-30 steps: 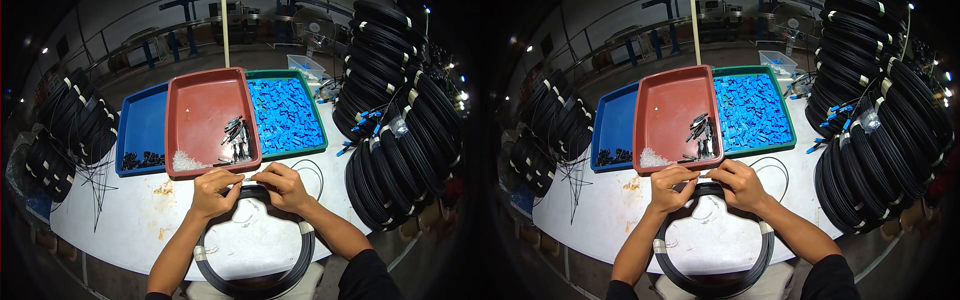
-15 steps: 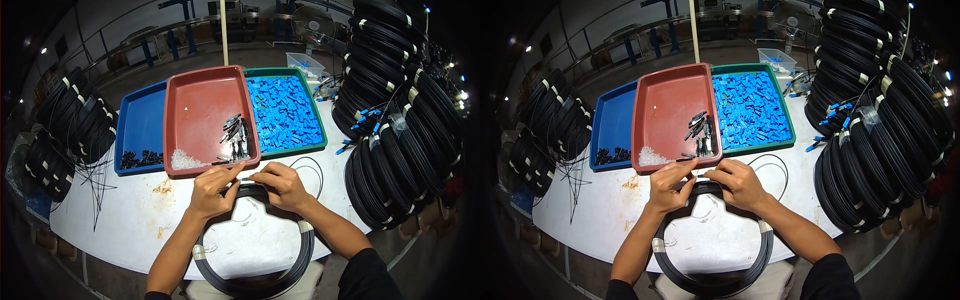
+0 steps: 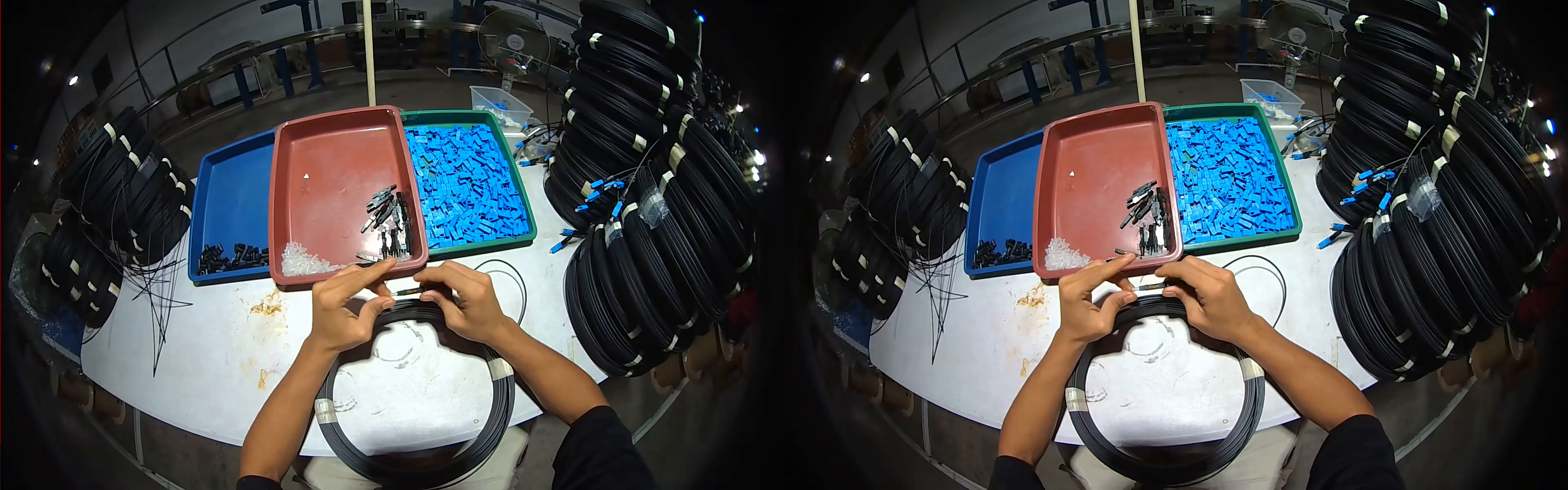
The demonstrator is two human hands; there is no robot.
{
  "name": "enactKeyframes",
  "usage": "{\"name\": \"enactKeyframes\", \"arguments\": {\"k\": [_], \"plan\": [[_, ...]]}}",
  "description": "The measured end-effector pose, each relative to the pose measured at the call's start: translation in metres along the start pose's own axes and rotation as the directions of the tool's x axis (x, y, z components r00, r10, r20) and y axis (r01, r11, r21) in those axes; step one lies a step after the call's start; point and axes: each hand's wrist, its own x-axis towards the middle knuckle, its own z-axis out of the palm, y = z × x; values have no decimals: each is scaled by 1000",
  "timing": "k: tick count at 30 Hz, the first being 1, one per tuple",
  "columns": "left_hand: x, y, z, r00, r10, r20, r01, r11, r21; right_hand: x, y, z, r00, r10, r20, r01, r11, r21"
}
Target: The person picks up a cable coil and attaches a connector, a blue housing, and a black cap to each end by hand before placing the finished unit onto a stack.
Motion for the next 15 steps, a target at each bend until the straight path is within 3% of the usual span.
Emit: {"name": "enactKeyframes", "arguments": {"k": [1, 4, 7, 15], "plan": [[-1, -3, 0, 1000, 0, 1, 0, 1000, -2, -1, -1, 0, 999, 40, -28, -40, 999, 7], [-4, -9, 2, 978, -188, 93, 202, 965, -169, -1, 2, -3, 1000, 3, 24, -3, 1000, -8], [-5, -10, 5, 966, -223, 130, 251, 924, -287, -1, 3, -2, 999, -29, 42, 28, 999, 28], [-5, -12, 1, 957, -191, 219, 254, 917, -308, 1, 1, -1, 991, -90, 101, 87, 996, 35]]}}
